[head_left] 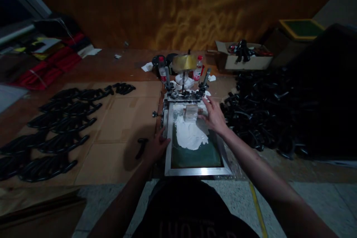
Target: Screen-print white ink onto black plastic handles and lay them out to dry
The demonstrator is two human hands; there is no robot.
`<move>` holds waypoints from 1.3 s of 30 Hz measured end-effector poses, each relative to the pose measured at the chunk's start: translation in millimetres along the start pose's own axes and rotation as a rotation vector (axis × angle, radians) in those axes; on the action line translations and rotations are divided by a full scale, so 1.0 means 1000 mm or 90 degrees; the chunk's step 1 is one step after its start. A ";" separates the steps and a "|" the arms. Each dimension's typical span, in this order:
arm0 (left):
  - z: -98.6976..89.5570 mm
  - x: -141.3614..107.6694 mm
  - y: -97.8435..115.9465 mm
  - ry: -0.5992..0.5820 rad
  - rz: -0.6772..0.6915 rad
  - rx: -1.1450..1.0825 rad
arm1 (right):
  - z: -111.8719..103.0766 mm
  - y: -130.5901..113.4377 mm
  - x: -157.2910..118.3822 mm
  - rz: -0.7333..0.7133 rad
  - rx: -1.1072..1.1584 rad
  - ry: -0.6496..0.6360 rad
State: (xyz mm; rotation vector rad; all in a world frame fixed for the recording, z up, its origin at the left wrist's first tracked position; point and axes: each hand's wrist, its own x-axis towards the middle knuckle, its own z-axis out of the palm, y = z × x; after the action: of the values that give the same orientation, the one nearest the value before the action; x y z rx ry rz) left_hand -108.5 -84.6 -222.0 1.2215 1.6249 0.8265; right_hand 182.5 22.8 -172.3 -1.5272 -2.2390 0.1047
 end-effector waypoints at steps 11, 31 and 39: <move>0.006 -0.001 0.000 -0.021 -0.024 0.064 | 0.017 -0.062 -0.036 -0.112 -0.091 -0.339; 0.011 -0.005 -0.002 -0.029 -0.053 -0.043 | 0.011 -0.062 -0.036 -0.136 0.036 -0.293; -0.015 -0.012 0.059 0.079 0.037 -0.082 | -0.028 0.035 0.029 0.203 0.137 0.060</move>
State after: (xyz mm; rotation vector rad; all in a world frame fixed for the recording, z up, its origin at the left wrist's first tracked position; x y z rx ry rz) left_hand -100.8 -79.6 -160.9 1.1509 1.6144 1.0452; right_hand 215.1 57.8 -148.3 -1.7159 -1.8309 0.3487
